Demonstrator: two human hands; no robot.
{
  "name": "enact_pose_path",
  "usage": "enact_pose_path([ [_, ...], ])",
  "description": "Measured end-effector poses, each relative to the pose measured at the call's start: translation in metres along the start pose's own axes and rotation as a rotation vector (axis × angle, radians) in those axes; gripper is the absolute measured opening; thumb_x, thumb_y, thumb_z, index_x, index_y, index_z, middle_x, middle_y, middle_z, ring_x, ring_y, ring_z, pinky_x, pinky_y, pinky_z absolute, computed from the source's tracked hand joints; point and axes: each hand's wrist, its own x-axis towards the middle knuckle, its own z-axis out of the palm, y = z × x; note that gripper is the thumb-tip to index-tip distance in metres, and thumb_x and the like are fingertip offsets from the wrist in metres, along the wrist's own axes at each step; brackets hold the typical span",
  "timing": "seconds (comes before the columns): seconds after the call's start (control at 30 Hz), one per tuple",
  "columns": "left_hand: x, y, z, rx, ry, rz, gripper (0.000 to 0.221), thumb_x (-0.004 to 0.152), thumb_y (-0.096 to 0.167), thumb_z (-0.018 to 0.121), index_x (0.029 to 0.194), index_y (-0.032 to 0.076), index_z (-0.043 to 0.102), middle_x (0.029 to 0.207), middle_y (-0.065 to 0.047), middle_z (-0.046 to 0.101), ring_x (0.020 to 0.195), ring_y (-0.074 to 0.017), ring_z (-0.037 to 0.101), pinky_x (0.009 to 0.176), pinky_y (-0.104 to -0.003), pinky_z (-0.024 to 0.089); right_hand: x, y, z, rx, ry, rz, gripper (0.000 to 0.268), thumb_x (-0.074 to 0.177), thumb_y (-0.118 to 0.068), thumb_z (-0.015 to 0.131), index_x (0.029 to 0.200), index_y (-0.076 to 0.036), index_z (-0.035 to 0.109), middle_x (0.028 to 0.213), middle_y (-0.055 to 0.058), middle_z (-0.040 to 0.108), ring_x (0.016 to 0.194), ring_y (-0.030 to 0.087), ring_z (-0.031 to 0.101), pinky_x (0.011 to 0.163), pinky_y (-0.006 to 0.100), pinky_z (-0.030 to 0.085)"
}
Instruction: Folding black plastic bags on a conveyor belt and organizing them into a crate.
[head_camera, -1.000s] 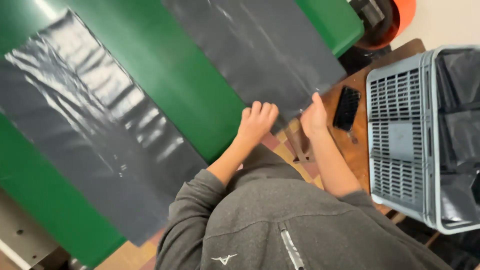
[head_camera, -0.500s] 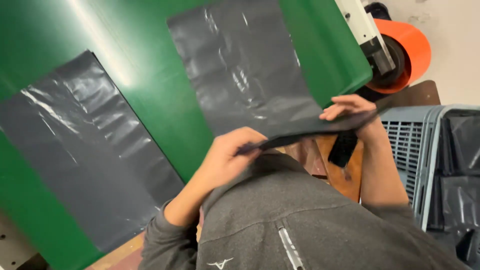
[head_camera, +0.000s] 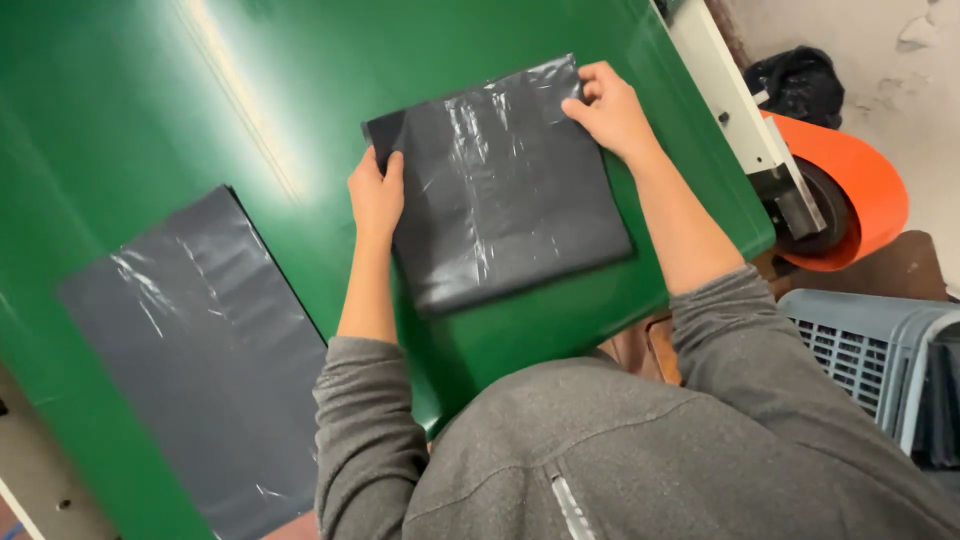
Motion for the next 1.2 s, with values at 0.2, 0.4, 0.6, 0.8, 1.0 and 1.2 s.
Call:
enact_pose_path([
  [0.2, -0.004, 0.004, 0.003, 0.026, -0.010, -0.171, 0.025, 0.100, 0.023, 0.064, 0.108, 0.000, 0.068, 0.075, -0.014, 0.068, 0.066, -0.0269, 0.062, 0.067, -0.040, 0.051, 0.030, -0.033, 0.010, -0.518, 0.170, -0.435, 0.055, 0.083, -0.016, 0.087, 0.130, -0.005, 0.059, 0.116, 0.011, 0.062, 0.096, 0.028, 0.059, 0.086, 0.039, 0.051],
  [0.4, -0.032, 0.060, -0.015, 0.154, 0.192, 0.089, 0.030, 0.100, 0.020, 0.068, 0.120, -0.001, 0.059, 0.099, -0.014, 0.067, 0.087, -0.0258, 0.065, 0.080, -0.039, 0.052, 0.083, -0.018, 0.030, -0.923, -0.147, -0.403, 0.043, 0.073, -0.025, 0.088, 0.107, -0.009, 0.066, 0.106, 0.011, 0.065, 0.104, 0.035, 0.058, 0.089, 0.047, 0.042],
  [0.6, -0.095, 0.060, 0.019, -0.037, -0.235, -0.140, 0.039, 0.099, 0.030, 0.059, 0.130, 0.007, 0.061, 0.123, -0.012, 0.070, 0.113, -0.0236, 0.072, 0.098, -0.034, 0.054, 0.045, -0.036, 0.032, -0.871, -0.192, -0.330, 0.022, 0.080, -0.016, 0.077, 0.097, -0.009, 0.064, 0.098, 0.007, 0.066, 0.104, 0.033, 0.060, 0.090, 0.047, 0.042],
  [0.8, -0.109, 0.022, -0.001, -1.256, -0.393, -0.700, 0.103, 0.092, 0.081, 0.023, 0.155, 0.001, 0.034, 0.157, -0.015, 0.051, 0.140, -0.0251, 0.056, 0.113, -0.046, 0.042, -0.112, -0.097, 0.013, -0.593, 0.137, -0.690, 0.015, 0.086, -0.007, 0.082, 0.093, -0.014, 0.070, 0.099, 0.003, 0.060, 0.102, 0.029, 0.055, 0.096, 0.043, 0.041],
  [1.0, -0.122, -0.023, -0.010, -1.405, -0.232, -0.844, 0.106, 0.089, 0.083, 0.028, 0.145, -0.005, 0.048, 0.144, -0.019, 0.058, 0.129, -0.0329, 0.058, 0.112, -0.046, 0.045, -0.211, -0.062, 0.023, -0.667, 0.242, -0.587, 0.022, 0.067, -0.002, 0.075, 0.085, -0.015, 0.074, 0.102, 0.002, 0.060, 0.107, 0.030, 0.053, 0.091, 0.045, 0.038],
  [1.2, -0.145, 0.011, -0.034, -1.142, -0.236, -0.542, 0.080, 0.095, 0.067, 0.051, 0.141, 0.001, 0.056, 0.144, -0.012, 0.061, 0.131, -0.0244, 0.060, 0.114, -0.041, 0.047, -0.232, -0.028, 0.039, -0.763, 0.263, -0.596, 0.023, 0.071, -0.001, 0.074, 0.088, -0.016, 0.074, 0.112, 0.001, 0.063, 0.114, 0.028, 0.055, 0.096, 0.045, 0.040],
])
